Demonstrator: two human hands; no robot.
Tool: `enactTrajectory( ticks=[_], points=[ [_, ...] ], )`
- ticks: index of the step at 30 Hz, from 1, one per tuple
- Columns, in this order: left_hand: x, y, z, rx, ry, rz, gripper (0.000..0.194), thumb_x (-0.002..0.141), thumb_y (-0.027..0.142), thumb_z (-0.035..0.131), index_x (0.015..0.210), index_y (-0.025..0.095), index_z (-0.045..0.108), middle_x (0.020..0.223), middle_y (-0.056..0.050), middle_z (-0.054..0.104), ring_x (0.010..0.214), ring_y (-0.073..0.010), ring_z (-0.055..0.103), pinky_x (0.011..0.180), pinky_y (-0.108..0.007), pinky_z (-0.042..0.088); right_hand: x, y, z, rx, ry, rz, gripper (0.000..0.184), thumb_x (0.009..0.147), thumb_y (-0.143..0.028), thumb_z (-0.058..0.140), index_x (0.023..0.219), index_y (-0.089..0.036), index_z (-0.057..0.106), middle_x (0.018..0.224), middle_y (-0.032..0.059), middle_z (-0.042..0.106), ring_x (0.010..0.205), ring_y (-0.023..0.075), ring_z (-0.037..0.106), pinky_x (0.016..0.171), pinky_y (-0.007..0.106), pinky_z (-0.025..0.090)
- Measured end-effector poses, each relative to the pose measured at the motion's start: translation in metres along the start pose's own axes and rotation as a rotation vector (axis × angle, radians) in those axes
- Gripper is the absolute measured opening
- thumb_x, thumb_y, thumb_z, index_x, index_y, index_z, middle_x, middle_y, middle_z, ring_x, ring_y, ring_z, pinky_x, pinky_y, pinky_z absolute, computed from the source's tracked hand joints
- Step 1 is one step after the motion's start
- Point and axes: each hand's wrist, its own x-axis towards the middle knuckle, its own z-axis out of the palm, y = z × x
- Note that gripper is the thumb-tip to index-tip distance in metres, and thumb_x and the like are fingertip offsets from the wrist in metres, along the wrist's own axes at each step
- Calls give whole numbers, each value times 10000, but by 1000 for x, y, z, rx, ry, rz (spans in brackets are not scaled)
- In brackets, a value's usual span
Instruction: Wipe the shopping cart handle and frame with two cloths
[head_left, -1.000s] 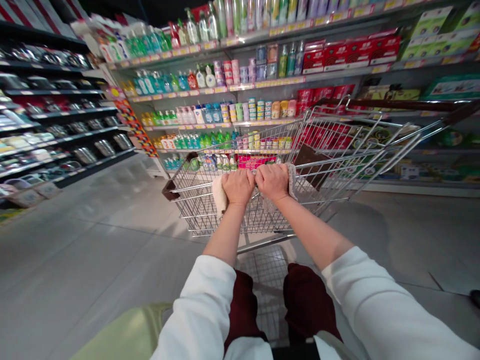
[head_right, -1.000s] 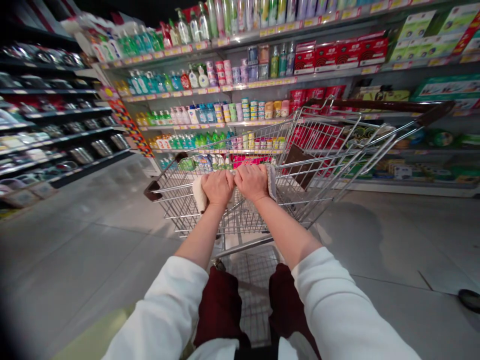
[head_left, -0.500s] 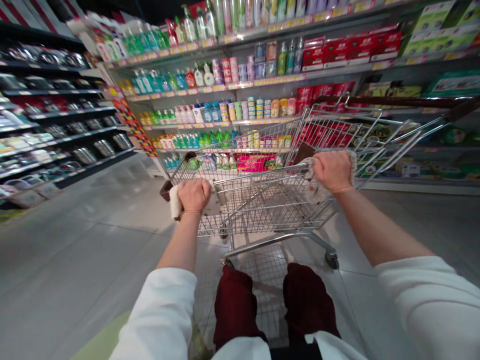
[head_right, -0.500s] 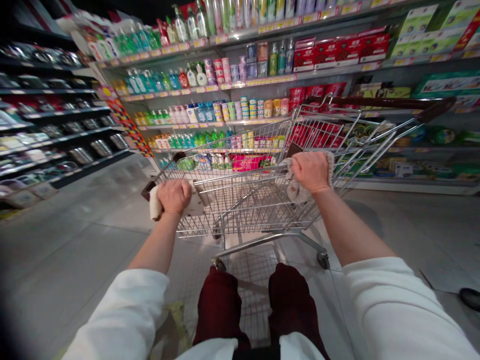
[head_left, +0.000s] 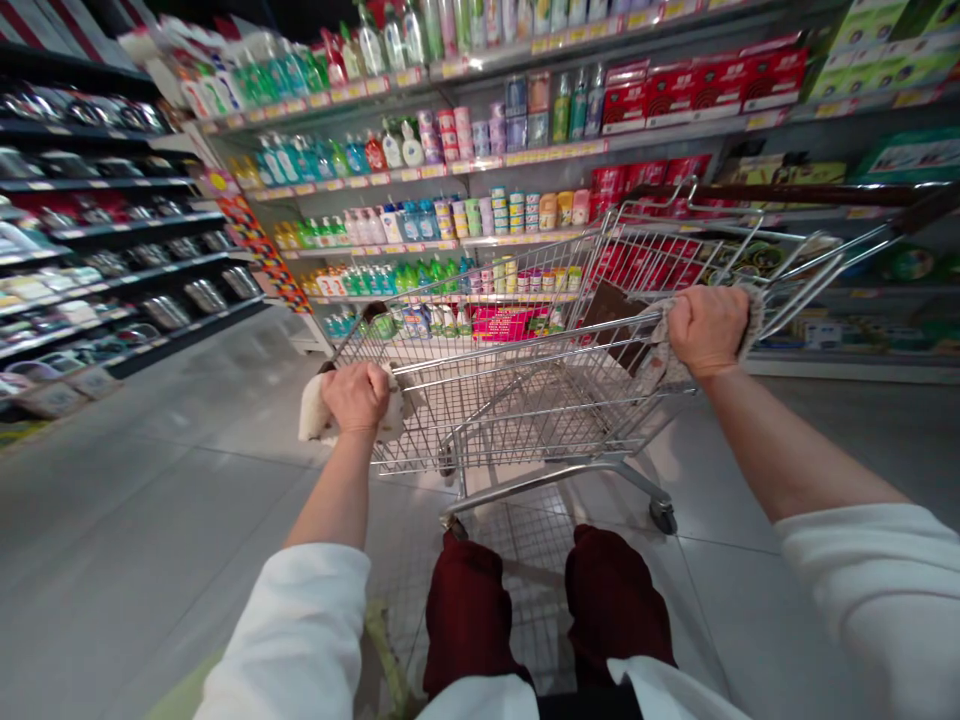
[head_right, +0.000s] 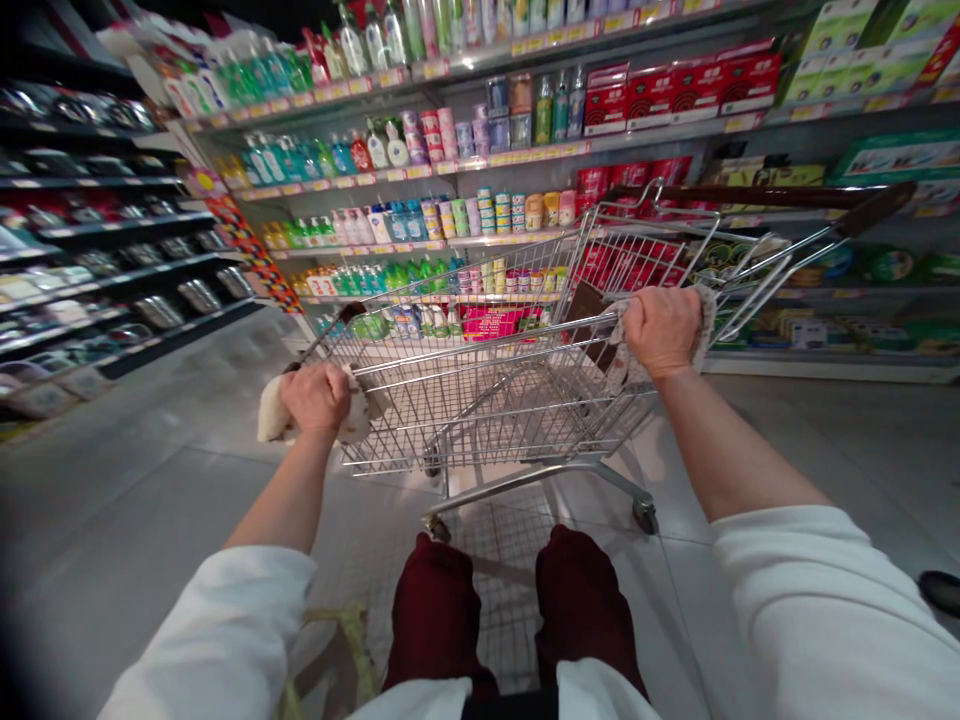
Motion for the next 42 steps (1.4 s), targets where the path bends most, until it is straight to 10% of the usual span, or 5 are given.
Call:
enactTrajectory(
  ticks=[42],
  points=[
    [-11,16,-4,-75,2,-89,404,1060,349,261,786,161,491,914,-56,542,1000,-201,484,992,-430,274,-24,-33,-2,440,132,159,260,1032,-180,358,1157,-149,585,1314,196,569,1349,223,336,1103,390,206]
  ],
)
